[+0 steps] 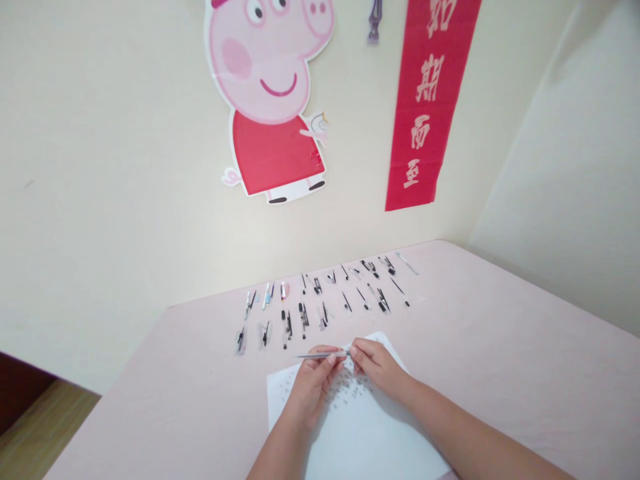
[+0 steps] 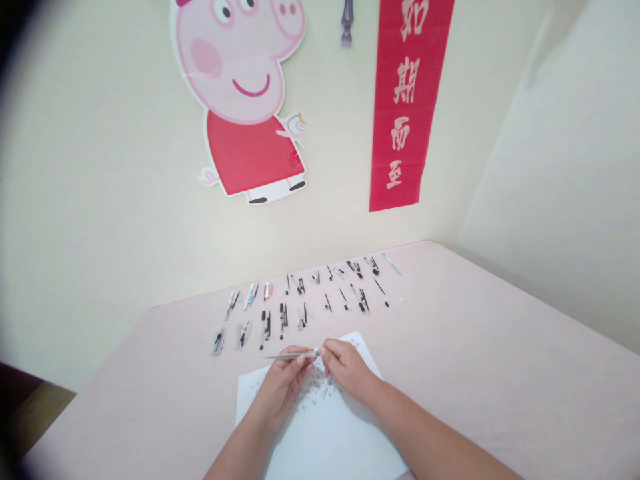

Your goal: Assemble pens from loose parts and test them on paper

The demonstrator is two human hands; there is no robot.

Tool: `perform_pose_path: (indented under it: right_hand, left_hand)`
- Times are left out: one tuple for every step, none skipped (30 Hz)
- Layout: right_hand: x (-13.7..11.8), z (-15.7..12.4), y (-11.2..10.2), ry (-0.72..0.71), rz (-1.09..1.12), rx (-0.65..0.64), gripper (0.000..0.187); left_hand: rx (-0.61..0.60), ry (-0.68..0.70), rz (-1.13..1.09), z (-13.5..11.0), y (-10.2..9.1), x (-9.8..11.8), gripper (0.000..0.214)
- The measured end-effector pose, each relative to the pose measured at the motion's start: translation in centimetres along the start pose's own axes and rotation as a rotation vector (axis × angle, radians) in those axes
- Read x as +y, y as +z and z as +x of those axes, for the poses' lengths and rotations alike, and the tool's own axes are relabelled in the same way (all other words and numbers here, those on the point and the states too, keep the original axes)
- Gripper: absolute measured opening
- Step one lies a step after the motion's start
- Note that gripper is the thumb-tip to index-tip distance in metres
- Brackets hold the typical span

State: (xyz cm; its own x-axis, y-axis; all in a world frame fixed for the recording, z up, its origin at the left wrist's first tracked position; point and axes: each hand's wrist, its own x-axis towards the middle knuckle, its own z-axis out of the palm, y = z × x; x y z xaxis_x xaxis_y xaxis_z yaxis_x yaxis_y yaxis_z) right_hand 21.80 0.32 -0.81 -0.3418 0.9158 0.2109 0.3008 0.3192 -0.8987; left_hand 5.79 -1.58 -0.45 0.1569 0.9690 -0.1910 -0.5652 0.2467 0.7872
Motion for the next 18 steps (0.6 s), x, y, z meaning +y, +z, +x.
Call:
perform_pose_path:
  right_hand:
    - [0.06,-0.01,0.01,0.0,0.001,-0.004,0.046]
    - [0.11,-0.02,0.01,0.0,0.002,-0.007,0.045]
    - [0.16,-0.03,0.02,0.0,0.003,-0.009,0.045]
    - [0.19,-0.03,0.03,0.001,0.005,-0.01,0.045]
    - [0.21,-0.04,0.04,0.003,0.007,-0.009,0.045]
    - [0.21,-0.04,0.05,0.007,0.01,-0.007,0.045]
    - [0.2,-0.05,0.07,0.011,0.016,-0.007,0.045]
    - [0.18,-0.06,0.08,0.013,0.027,-0.007,0.045]
    - [0.15,-0.07,0.1,0.012,0.043,-0.011,0.045]
    - [0.12,-0.09,0.11,0.011,0.064,-0.018,0.045]
    - [0.08,-0.1,0.13,0.008,0.087,-0.027,0.045]
    - [0.04,-0.12,0.14,0.006,0.106,-0.033,0.045]
    - [0.0,-0.13,0.14,0.005,0.118,-0.032,0.043]
    - [-0.04,-0.14,0.13,0.003,0.118,-0.023,0.041]
    - [-0.07,-0.15,0.11,-0.002,0.103,-0.004,0.038]
    - [-0.11,-0.16,0.06,-0.014,0.073,0.023,0.034]
    - [-0.14,-0.18,0.01,-0.034,0.03,0.053,0.028]
    - [-0.17,-0.2,-0.05,-0.061,-0.021,0.081,0.023]
  left_hand:
    - [-0.002,0.002,0.002,0.01,-0.02,-0.03,0.019]
    - [-0.004,0.003,0.002,0.02,-0.05,-0.06,0.019]
    - [-0.007,0.005,0.001,0.02,-0.07,-0.09,0.019]
    - [-0.011,0.005,-0.001,0.01,-0.08,-0.11,0.019]
    - [-0.015,0.005,-0.002,0.0,-0.08,-0.13,0.019]
    - [-0.017,0.004,-0.003,-0.01,-0.07,-0.14,0.019]
    - [-0.018,0.002,-0.002,-0.01,-0.04,-0.14,0.018]
    - [-0.015,0.0,-0.002,-0.01,-0.01,-0.12,0.019]
    - [-0.012,-0.003,-0.003,0.01,0.04,-0.1,0.019]
    - [-0.008,-0.007,-0.005,0.03,0.09,-0.06,0.019]
    - [-0.006,-0.012,-0.007,0.05,0.15,-0.01,0.019]
    - [-0.008,-0.018,-0.009,0.06,0.22,0.05,0.019]
    - [-0.012,-0.027,-0.009,0.05,0.29,0.11,0.019]
    - [-0.02,-0.037,-0.007,0.01,0.36,0.17,0.02]
    - [-0.026,-0.049,-0.005,-0.06,0.44,0.24,0.021]
    - [-0.037,-0.064,-0.003,-0.15,0.52,0.29,0.023]
    - [-0.051,-0.081,-0.002,-0.26,0.6,0.33,0.024]
    - [-0.072,-0.098,0.002,-0.38,0.66,0.34,0.025]
